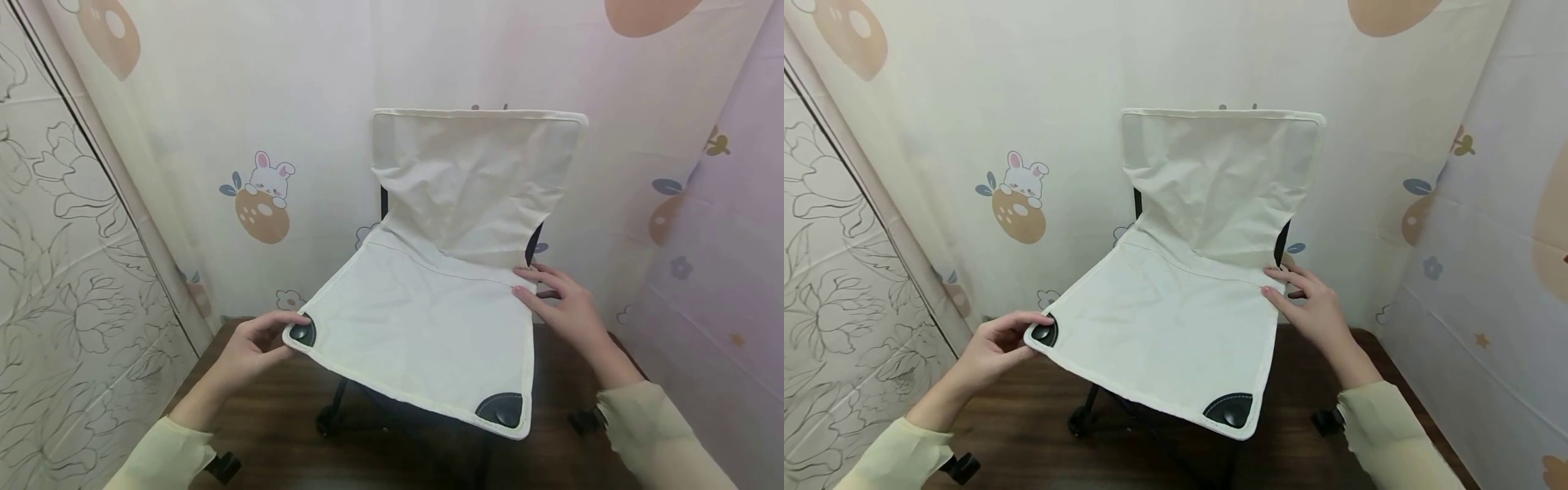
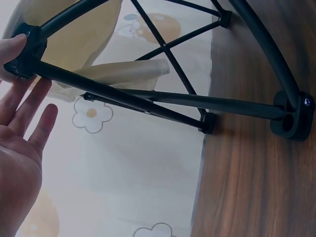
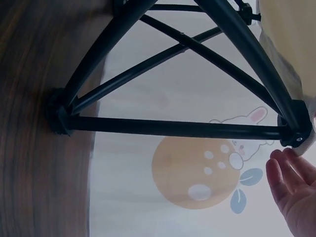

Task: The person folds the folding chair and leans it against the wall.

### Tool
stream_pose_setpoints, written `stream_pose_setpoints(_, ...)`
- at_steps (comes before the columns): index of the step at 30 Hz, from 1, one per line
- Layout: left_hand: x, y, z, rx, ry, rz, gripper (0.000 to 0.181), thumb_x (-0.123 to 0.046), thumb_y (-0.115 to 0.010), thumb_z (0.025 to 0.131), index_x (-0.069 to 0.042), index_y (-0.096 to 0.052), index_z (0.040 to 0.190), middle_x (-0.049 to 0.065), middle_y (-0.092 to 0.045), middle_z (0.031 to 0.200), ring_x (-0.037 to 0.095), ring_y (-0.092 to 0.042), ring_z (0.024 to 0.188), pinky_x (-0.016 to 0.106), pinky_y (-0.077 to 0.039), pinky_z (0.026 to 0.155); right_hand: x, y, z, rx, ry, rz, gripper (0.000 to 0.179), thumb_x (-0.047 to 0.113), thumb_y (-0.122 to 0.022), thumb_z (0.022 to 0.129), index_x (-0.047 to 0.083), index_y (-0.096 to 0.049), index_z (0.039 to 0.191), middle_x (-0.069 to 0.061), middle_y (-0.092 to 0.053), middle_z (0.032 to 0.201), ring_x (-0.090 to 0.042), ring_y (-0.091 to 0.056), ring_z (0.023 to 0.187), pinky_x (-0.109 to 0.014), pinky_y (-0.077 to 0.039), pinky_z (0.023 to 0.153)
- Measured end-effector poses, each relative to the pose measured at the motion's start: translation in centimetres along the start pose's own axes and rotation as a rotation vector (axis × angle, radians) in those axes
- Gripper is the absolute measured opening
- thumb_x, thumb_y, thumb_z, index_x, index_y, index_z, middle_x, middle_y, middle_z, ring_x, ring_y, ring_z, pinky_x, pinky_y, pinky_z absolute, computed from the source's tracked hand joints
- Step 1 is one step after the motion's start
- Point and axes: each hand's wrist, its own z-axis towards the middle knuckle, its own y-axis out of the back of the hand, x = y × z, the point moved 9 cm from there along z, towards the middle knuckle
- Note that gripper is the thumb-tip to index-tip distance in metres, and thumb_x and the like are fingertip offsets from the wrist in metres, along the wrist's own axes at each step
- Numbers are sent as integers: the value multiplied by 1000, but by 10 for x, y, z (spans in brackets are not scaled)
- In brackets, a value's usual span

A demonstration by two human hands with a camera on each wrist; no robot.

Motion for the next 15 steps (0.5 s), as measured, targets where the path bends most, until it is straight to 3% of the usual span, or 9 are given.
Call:
stream_pose_setpoints(10, -1, -7, 1, -8, -24, -27, 49, 30, -70, 85, 5, -72, 128, 3, -75, 130, 13, -70, 122, 26, -57, 103, -16, -7, 17, 90, -38, -29, 46, 37, -78, 104, 18, -73, 145, -22, -51, 163, -43, -65, 126, -1, -44, 80)
stream_pose_setpoints(15, -4, -12, 1, -24, -37, -32, 51, 31, -71, 83, 4, -73, 126, 6, -77, 125, 15, -71, 120, 26, -56, 105, -17, -10, 27, 94, -24, -58, 45, 37, -76, 106, 17, -72, 146, -23, -53, 161, -41, -64, 120, -8, -46, 77)
